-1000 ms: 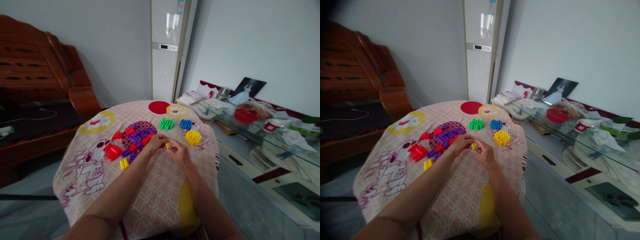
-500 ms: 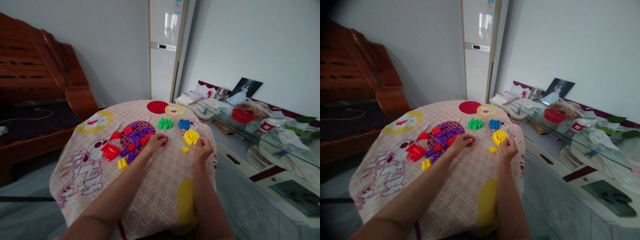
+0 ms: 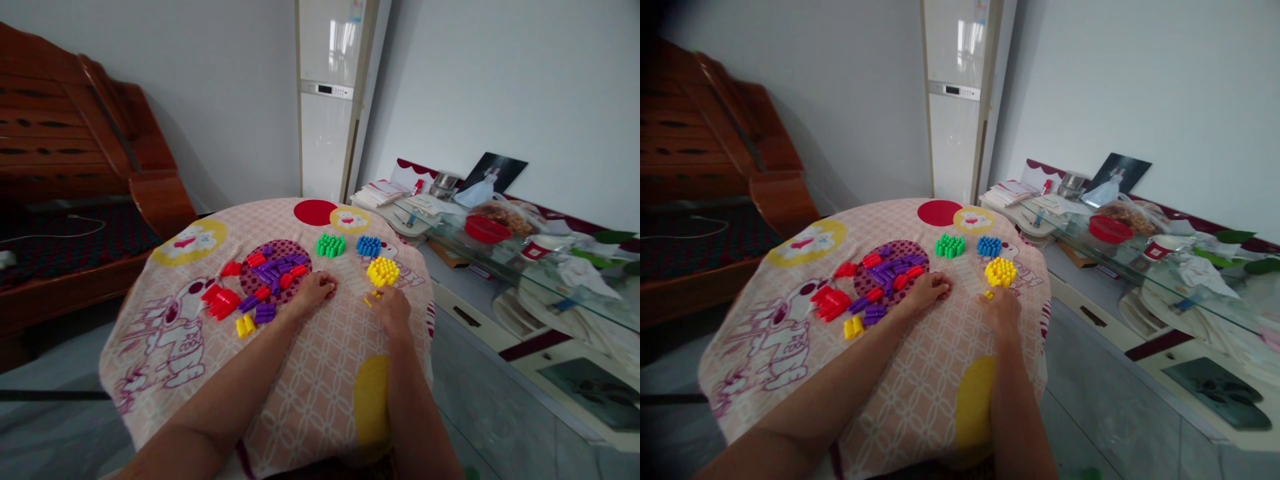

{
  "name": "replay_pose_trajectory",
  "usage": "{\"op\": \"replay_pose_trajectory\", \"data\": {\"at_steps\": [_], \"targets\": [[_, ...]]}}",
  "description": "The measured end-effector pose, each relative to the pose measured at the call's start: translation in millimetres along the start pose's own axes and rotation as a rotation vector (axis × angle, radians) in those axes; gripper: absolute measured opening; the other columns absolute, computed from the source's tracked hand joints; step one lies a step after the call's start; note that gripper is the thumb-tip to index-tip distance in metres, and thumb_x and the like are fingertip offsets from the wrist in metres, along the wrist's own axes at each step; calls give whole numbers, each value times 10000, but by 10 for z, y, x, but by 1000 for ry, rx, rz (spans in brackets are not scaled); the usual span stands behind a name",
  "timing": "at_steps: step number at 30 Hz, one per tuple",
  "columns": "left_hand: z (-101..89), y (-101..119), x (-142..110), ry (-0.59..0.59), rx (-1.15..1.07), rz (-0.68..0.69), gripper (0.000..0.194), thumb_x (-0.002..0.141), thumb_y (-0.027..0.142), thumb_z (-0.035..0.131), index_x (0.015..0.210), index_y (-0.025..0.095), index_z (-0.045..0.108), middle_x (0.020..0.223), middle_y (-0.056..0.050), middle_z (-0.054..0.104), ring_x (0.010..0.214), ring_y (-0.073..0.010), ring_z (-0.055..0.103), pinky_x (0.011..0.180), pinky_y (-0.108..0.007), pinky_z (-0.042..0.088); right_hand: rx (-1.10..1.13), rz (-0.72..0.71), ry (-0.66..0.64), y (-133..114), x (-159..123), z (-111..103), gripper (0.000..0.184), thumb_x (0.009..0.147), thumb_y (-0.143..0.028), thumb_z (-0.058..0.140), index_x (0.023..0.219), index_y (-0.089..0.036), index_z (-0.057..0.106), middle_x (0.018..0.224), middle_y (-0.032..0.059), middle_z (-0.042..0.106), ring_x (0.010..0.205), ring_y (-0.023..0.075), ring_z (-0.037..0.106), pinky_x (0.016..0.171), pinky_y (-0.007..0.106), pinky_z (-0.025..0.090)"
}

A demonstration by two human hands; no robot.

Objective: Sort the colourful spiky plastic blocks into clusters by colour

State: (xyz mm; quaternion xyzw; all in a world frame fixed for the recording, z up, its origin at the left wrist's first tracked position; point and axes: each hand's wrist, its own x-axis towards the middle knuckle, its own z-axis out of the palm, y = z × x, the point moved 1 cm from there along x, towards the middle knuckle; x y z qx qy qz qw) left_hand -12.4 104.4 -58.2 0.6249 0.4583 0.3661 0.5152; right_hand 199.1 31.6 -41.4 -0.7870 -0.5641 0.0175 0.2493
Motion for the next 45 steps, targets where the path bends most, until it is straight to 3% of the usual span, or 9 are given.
{"op": "replay_pose_trajectory", "data": {"at_steps": [3, 5, 9, 11, 17, 25, 30, 39, 45], "targets": [[-11, 3, 2, -6, 43, 27, 102, 728, 138, 560, 774, 133, 652, 620, 13, 628, 546, -96, 584, 560, -204, 473, 71, -114, -14, -27, 3, 32, 251, 764, -433, 659, 792, -190, 719, 743, 61, 692, 668, 169, 581, 613, 256, 376], [-14, 11, -4, -10, 52, 36, 107, 729, 148, 562, 781, 133, 655, 626, 9, 633, 552, -101, 588, 566, -211, 477, 222, -136, 64, 8, 38, 34, 264, 795, -421, 601, 789, -178, 704, 716, 44, 681, 651, 160, 573, 612, 247, 389], [-12, 2, -8, 3, 64, 37, 118, 729, 162, 562, 792, 136, 657, 626, 9, 635, 562, -104, 592, 580, -215, 486, 375, 65, 447, 206, 136, -39, 338, 837, -370, 466, 913, -142, 703, 845, 100, 716, 743, 197, 610, 669, 272, 430], [-11, -8, -2, 2, 75, 46, 117, 726, 164, 563, 791, 138, 657, 621, 11, 633, 558, -104, 589, 574, -211, 481, 301, 165, 524, 294, 188, -74, 350, 837, -336, 437, 926, -132, 708, 876, 132, 718, 763, 214, 611, 680, 288, 425], [-20, 1, -3, 7, 108, 72, 125, 715, 170, 559, 783, 140, 659, 604, 12, 630, 547, -108, 580, 551, -206, 468, 142, 199, 374, 337, 331, -59, 342, 820, -332, 464, 915, -132, 724, 803, 126, 707, 717, 218, 597, 658, 291, 398], [-18, 19, -13, 10, 132, 85, 136, 717, 181, 557, 789, 146, 668, 612, 10, 640, 556, -112, 593, 564, -211, 468, 176, 122, 448, 343, 313, -80, 316, 713, -235, 467, 875, -149, 724, 790, 98, 704, 732, 214, 585, 675, 287, 409], [-15, 15, -13, 8, 127, 74, 135, 726, 171, 551, 794, 145, 665, 614, 16, 635, 558, -106, 593, 574, -206, 468, 158, 64, 365, 318, 297, -69, 295, 718, -228, 471, 858, -145, 717, 799, 100, 701, 738, 216, 597, 722, 308, 428], [-3, 82, -43, 3, 141, 65, 142, 736, 141, 544, 802, 135, 670, 611, 12, 634, 552, -111, 596, 576, -215, 471, 292, 57, 359, 405, 342, 46, 322, 652, -256, 516, 892, -154, 704, 788, 73, 710, 716, 210, 617, 706, 305, 468], [-55, 303, -233, -78, 456, 202, 199, 763, 141, 557, 891, 146, 709, 762, -22, 717, 692, -136, 647, 670, -226, 497, 285, 48, 365, 465, 411, 118, 351, 649, -259, 526, 928, -139, 701, 822, 88, 717, 722, 223, 623, 715, 320, 472]]}}
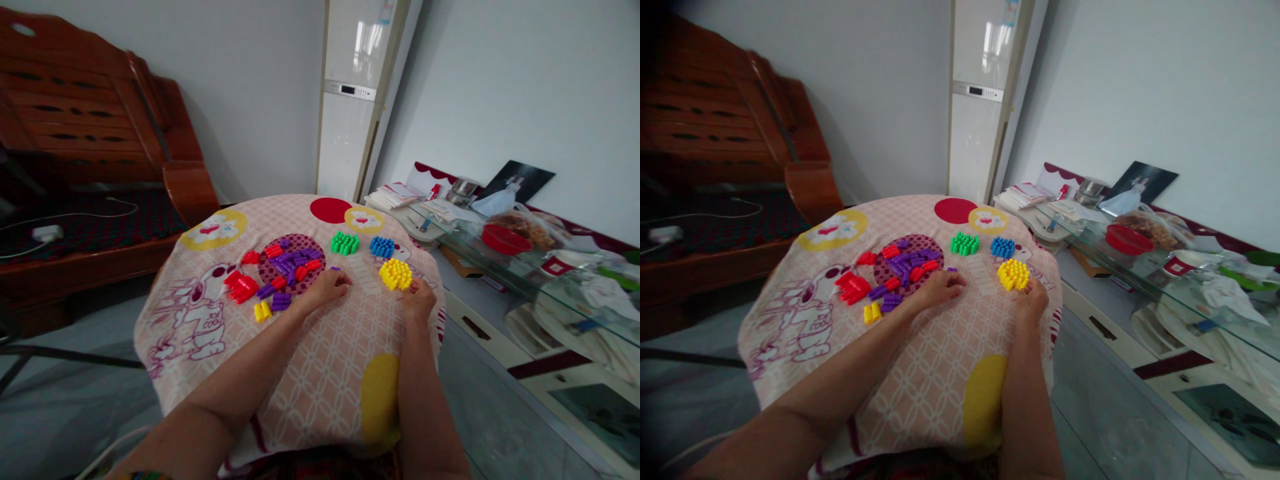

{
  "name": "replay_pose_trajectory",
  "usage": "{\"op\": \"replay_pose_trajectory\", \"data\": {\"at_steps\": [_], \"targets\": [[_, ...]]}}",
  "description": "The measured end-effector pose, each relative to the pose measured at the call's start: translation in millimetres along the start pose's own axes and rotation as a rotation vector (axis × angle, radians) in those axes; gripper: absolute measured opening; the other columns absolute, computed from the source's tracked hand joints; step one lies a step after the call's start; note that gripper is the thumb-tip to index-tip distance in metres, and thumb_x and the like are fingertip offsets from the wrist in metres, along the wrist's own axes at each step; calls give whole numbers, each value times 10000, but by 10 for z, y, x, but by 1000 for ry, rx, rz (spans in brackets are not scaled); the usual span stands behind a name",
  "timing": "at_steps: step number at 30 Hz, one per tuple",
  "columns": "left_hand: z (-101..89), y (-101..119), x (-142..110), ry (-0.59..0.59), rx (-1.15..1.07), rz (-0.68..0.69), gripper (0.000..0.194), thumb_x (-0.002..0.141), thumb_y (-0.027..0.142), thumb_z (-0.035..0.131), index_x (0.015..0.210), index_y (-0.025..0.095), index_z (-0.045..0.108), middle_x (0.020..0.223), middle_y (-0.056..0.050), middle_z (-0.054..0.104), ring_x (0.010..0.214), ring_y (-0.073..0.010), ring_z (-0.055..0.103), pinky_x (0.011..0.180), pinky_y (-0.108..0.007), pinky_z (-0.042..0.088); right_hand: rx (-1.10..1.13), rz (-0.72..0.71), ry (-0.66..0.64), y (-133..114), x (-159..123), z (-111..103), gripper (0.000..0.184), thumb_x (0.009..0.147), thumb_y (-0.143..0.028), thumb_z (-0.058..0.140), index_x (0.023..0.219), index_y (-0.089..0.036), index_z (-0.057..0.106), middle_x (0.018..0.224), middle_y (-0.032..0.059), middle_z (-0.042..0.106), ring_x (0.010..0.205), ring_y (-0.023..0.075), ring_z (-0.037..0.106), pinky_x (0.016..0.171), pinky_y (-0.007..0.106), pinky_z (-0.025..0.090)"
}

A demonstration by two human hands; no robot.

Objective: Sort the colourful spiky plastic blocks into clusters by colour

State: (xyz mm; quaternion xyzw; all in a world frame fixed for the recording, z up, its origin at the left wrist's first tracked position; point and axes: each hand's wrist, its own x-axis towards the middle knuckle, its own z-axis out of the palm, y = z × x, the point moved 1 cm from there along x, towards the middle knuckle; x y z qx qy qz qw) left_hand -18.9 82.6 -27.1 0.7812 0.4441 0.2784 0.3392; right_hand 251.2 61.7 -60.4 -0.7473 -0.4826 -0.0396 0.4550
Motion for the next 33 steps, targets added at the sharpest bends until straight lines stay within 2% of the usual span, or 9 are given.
{"op": "replay_pose_trajectory", "data": {"at_steps": [3, 6, 11, 15, 20, 24, 29, 31, 33], "targets": [[-121, 148, -197, -58, 187, 92, 208, 815, 186, 575, 967, 150, 712, 893, -54, 743, 776, -152, 666, 722, -239, 493, -17, -7, -4, 56, 19, 39, 350, 663, -277, 541, 933, -123, 703, 816, 104, 714, 708, 231, 622, 698, 325, 467], [-313, 244, -434, -54, 336, 65, 216, 838, 204, 590, 1017, 151, 698, 916, -65, 737, 785, -161, 664, 710, -245, 474, -16, -40, 18, 117, 39, 81, 329, 672, -307, 553, 909, -140, 708, 793, 91, 713, 708, 233, 619, 703, 328, 466], [-856, 199, -861, 84, 576, -186, 141, 821, 192, 580, 909, 168, 687, 864, -53, 724, 787, -181, 649, 680, -257, 433, 27, -58, 38, 186, 60, 131, 345, 658, -348, 567, 899, -149, 714, 786, 90, 716, 699, 236, 619, 696, 332, 470], [-1170, 18, -1161, 93, 688, -363, 165, 803, 291, 605, 902, 180, 677, 878, -56, 721, 800, -201, 645, 676, -269, 414, 22, -45, 35, 164, 56, 125, 342, 656, -333, 557, 900, -144, 706, 778, 86, 709, 696, 233, 616, 695, 335, 471], [-1148, -251, -1300, -23, 685, -437, 155, 772, 313, 605, 865, 200, 654, 901, -37, 715, 810, -193, 640, 666, -260, 403, 54, -5, 29, 95, 21, 73, 382, 635, -330, 576, 944, -143, 699, 772, 73, 703, 674, 219, 609, 677, 328, 474], [-1123, -310, -1298, -21, 618, -391, 135, 738, 290, 600, 830, 194, 624, 789, -16, 680, 735, -179, 623, 617, -253, 380, 91, 38, 44, 17, -18, 15, 413, 627, -327, 566, 973, -145, 700, 772, 65, 701, 665, 212, 609, 676, 328, 484], [-1182, -37, -1097, 120, 508, -234, 144, 774, 288, 552, 822, 194, 649, 717, 3, 665, 673, -162, 605, 610, -251, 384, 123, 73, 48, -79, -45, -30, 408, 621, -334, 560, 944, -129, 698, 736, 60, 689, 620, 211, 592, 641, 334, 483], [-1095, 154, -888, 174, 463, -133, 149, 782, 281, 563, 839, 191, 667, 737, 1, 679, 675, -154, 608, 620, -246, 393, 118, 85, 51, -81, -46, -31, 391, 644, -320, 537, 947, -130, 694, 731, 60, 688, 631, 215, 598, 655, 335, 485], [-890, 352, -615, 178, 395, -29, 137, 799, 259, 573, 847, 178, 673, 753, -6, 689, 678, -143, 610, 619, -235, 400, 101, 89, 48, -60, -45, -25, 387, 673, -284, 494, 959, -117, 694, 756, 84, 694, 680, 230, 620, 697, 343, 487]]}}
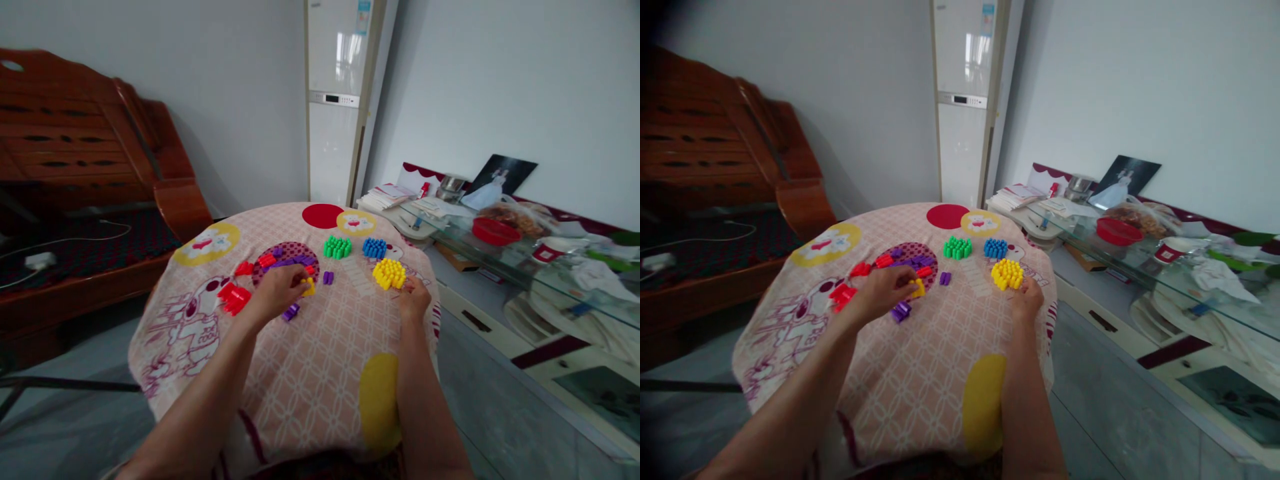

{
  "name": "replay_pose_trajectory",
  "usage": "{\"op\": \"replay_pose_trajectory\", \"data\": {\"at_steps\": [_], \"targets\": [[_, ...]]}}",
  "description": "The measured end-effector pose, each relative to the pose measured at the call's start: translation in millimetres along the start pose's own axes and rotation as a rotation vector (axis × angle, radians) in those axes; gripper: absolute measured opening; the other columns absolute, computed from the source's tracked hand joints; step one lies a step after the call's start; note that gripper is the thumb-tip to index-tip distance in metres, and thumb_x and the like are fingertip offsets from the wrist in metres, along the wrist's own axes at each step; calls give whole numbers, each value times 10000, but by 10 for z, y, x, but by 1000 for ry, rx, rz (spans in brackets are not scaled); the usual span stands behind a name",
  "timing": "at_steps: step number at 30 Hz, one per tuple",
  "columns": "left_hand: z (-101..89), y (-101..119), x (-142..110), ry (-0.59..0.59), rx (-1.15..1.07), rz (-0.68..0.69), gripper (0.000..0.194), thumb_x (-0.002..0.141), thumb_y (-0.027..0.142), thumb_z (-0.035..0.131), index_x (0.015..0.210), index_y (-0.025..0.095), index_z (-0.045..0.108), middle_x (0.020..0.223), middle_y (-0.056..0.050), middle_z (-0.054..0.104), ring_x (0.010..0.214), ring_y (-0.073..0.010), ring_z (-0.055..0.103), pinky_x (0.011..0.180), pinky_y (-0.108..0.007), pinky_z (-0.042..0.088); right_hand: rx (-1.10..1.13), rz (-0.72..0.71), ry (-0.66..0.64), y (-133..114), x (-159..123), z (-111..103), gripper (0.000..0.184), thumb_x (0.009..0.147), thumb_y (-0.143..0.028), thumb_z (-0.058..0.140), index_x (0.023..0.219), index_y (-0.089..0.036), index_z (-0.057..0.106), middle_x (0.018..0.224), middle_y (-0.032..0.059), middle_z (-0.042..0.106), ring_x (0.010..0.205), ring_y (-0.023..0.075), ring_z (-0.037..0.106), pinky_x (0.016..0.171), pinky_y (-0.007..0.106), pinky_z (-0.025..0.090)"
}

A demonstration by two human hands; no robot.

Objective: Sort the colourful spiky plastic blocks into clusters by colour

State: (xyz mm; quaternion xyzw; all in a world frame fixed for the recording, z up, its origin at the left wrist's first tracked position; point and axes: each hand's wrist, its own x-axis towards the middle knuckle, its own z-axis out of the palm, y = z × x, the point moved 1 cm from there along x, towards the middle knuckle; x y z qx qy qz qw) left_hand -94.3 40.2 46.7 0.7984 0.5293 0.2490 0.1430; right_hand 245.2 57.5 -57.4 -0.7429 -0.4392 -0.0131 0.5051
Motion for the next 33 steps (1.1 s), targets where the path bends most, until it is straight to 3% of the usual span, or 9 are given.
{"op": "replay_pose_trajectory", "data": {"at_steps": [4, 8, 11, 15, 22, 26, 30, 33], "targets": [[561, 619, 448, -74, -77, 211, 109, 817, 205, 604, 860, 168, 697, 817, -28, 711, 736, -142, 629, 665, -232, 450, -34, -29, 7, 66, 0, 3, 412, 716, -232, 415, 977, -100, 705, 851, 135, 717, 786, 247, 636, 782, 364, 476], [1120, 1109, 724, -71, 5, 262, 133, 822, 206, 634, 913, 170, 725, 958, -76, 707, 922, -200, 645, 785, -288, 506, -24, -39, 46, 107, -18, 1, 408, 723, -225, 403, 980, -137, 707, 858, 110, 727, 768, 219, 614, 762, 328, 470], [1406, 1309, 845, -4, 0, 327, 126, 827, 234, 645, 890, 168, 730, 1139, -101, 670, 1119, -239, 586, 933, -340, 497, -16, -41, 49, 121, -34, 6, 391, 742, -238, 402, 972, -145, 703, 834, 100, 724, 732, 207, 600, 732, 310, 459], [1635, 1375, 977, 17, 18, 379, 145, 837, 232, 629, 897, 138, 722, 1259, -141, 620, 1204, -266, 534, 1029, -401, 454, -14, -69, 35, 123, -48, 2, 401, 773, -249, 385, 988, -128, 701, 842, 113, 723, 724, 212, 601, 730, 316, 455], [1721, 1312, 1051, 19, 16, 372, 211, 822, 291, 662, 959, 131, 683, 1229, -190, 612, 1170, -308, 537, 1013, -472, 457, -19, -87, 20, 87, -46, -33, 387, 759, -220, 401, 993, -130, 695, 884, 129, 729, 783, 224, 617, 796, 332, 456], [1629, 1228, 986, 55, -41, 410, 335, 777, 184, 664, 1107, 146, 633, 1308, -155, 581, 1221, -285, 516, 1052, -439, 446, -28, -71, -2, 83, -38, -45, 395, 759, -226, 404, 1000, -113, 696, 876, 135, 722, 769, 231, 622, 776, 339, 462], [1413, 929, 936, 59, -96, 398, 374, 747, 89, 643, 1116, 145, 630, 1320, -147, 581, 1252, -263, 515, 1088, -416, 427, -35, -43, 5, 96, -27, -49, 406, 744, -236, 418, 1002, -113, 706, 874, 132, 724, 773, 234, 627, 775, 339, 469], [1169, 559, 938, 94, -92, 291, 357, 751, 70, 631, 1097, 157, 640, 1279, -133, 615, 1252, -256, 529, 1085, -423, 429, -35, -33, 25, 102, -22, -63, 392, 740, -250, 426, 975, -120, 712, 881, 132, 730, 788, 235, 628, 789, 345, 476]]}}
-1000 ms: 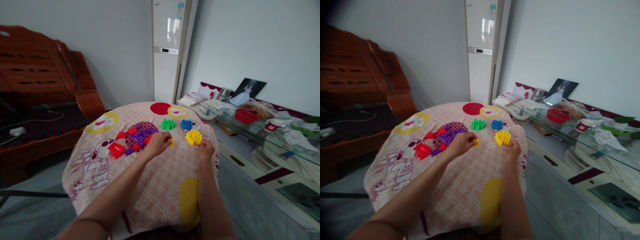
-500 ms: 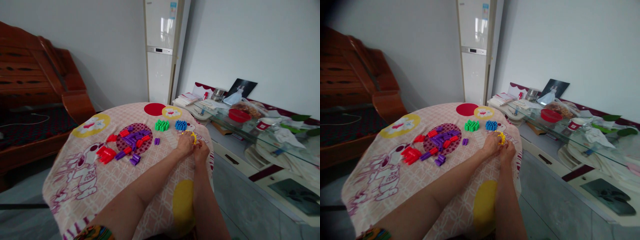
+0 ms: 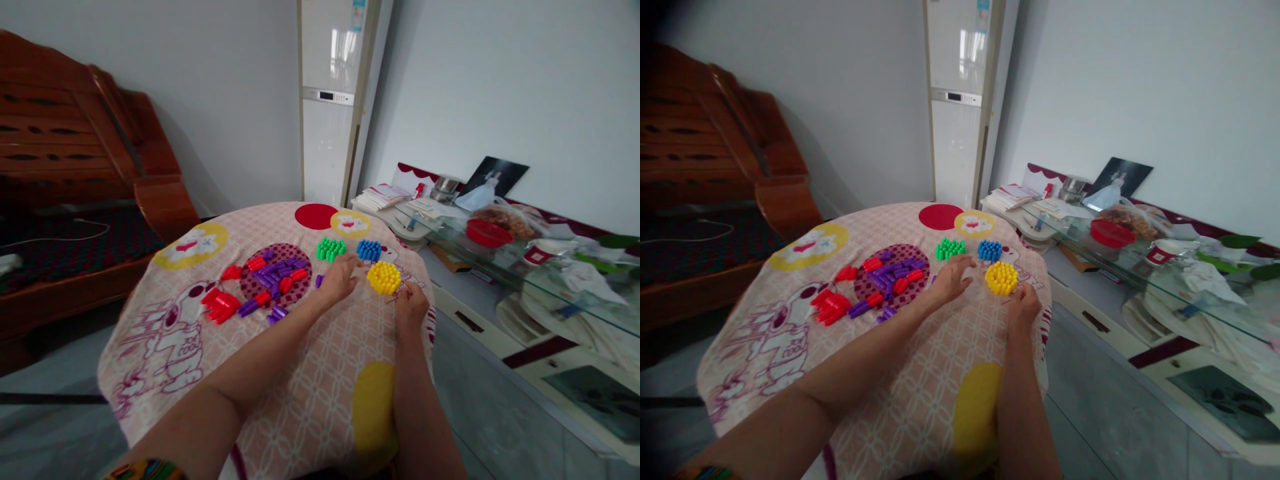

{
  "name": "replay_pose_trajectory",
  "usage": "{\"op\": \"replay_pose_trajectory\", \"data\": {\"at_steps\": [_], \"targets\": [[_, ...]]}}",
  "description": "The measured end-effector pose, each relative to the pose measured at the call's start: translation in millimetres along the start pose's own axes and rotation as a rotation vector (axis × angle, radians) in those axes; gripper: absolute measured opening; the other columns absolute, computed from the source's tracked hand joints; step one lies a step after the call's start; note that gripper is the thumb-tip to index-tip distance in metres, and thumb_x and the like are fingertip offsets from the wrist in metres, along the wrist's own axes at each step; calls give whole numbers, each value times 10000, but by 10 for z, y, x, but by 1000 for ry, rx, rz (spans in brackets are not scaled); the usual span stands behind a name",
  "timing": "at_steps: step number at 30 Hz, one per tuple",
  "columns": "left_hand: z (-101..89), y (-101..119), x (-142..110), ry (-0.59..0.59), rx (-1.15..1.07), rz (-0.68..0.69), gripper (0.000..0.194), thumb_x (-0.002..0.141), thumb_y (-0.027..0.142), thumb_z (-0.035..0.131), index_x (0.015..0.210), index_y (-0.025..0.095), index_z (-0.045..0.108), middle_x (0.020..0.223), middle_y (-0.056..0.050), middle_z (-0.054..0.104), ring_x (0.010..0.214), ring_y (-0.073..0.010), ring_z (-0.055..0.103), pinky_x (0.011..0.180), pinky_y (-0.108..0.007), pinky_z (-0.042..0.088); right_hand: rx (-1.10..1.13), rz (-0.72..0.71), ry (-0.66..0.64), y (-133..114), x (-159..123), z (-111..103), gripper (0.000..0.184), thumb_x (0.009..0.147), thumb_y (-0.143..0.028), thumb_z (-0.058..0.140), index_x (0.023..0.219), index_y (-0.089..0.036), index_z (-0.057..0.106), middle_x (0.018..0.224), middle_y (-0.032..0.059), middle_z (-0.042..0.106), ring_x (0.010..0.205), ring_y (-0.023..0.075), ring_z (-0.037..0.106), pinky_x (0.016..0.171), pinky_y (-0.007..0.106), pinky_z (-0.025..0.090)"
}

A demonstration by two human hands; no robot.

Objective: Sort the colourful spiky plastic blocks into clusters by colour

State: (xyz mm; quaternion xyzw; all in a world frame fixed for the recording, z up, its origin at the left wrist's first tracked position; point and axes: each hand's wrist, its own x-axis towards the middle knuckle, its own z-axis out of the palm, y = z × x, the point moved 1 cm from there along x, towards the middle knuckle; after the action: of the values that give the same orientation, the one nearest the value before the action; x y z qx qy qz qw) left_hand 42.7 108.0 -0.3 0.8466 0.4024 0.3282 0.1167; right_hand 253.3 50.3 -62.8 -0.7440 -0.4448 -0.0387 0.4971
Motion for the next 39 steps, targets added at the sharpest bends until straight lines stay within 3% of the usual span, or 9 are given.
{"op": "replay_pose_trajectory", "data": {"at_steps": [7, 9, 11, 15, 18, 22, 26, 33, 39], "targets": [[-777, -765, -186, 115, 109, -295, 272, 799, 148, 586, 1053, 155, 682, 1142, -106, 689, 1109, -227, 620, 1027, -376, 468, 55, -112, 149, -254, -94, -176, 368, 810, -308, 430, 964, -123, 708, 915, 145, 731, 811, 237, 651, 776, 334, 499], [-926, -948, -260, 166, 123, -418, 272, 809, 175, 580, 1055, 150, 693, 1117, -110, 702, 1052, -227, 644, 981, -354, 489, 95, -193, 95, -442, -137, -176, 354, 833, -323, 437, 960, -137, 711, 928, 136, 735, 833, 233, 663, 789, 325, 504], [-995, -1108, -328, 199, 92, -507, 271, 814, 193, 578, 1052, 148, 702, 1083, -105, 721, 996, -218, 661, 926, -331, 509, 131, -298, -57, -663, -177, -100, 324, 841, -331, 452, 928, -167, 717, 918, 112, 740, 836, 223, 669, 786, 312, 504], [-963, -1324, -409, 203, 22, -576, 249, 801, 166, 570, 1000, 151, 719, 982, -76, 755, 904, -190, 677, 861, -305, 531, 95, -491, -458, -1073, -251, 250, 257, 829, -286, 481, 847, -200, 723, 776, 63, 729, 702, 190, 648, 668, 271, 462], [-936, -1405, -430, 206, 13, -604, 245, 781, 132, 557, 948, 152, 735, 957, -73, 760, 885, -189, 683, 854, -301, 536, -13, -568, -588, -1260, -286, 567, 227, 827, -255, 499, 778, -202, 715, 678, 54, 698, 625, 181, 615, 591, 261, 390], [-995, -1454, -448, 248, -29, -619, 299, 755, 103, 544, 970, 154, 744, 975, -71, 764, 900, -192, 692, 856, -297, 541, -69, -573, -606, -1312, -312, 909, 229, 840, -248, 502, 738, -212, 704, 666, 58, 690, 602, 172, 591, 568, 256, 349], [-1044, -1443, -452, 234, -36, -623, 304, 764, 107, 545, 991, 149, 742, 965, -64, 765, 869, -183, 695, 838, -287, 547, 22, -465, -584, -1182, -310, 1066, 217, 820, -263, 507, 789, -214, 716, 673, 44, 694, 616, 171, 595, 592, 252, 385], [-946, -1382, -453, 84, 89, -558, 300, 799, 121, 571, 1045, 165, 736, 1034, -79, 754, 953, -214, 687, 896, -317, 528, 291, -313, -693, -991, -252, 1024, 267, 797, -327, 500, 848, -192, 725, 650, 21, 683, 625, 178, 624, 616, 274, 468], [-759, -1281, -413, -42, 124, -346, 375, 863, 118, 534, 1207, 182, 667, 1273, -81, 675, 1195, -209, 603, 1067, -321, 430, 262, -366, -674, -1070, -311, 967, 243, 789, -313, 545, 888, -191, 730, 791, 63, 736, 708, 194, 668, 700, 296, 510]]}}
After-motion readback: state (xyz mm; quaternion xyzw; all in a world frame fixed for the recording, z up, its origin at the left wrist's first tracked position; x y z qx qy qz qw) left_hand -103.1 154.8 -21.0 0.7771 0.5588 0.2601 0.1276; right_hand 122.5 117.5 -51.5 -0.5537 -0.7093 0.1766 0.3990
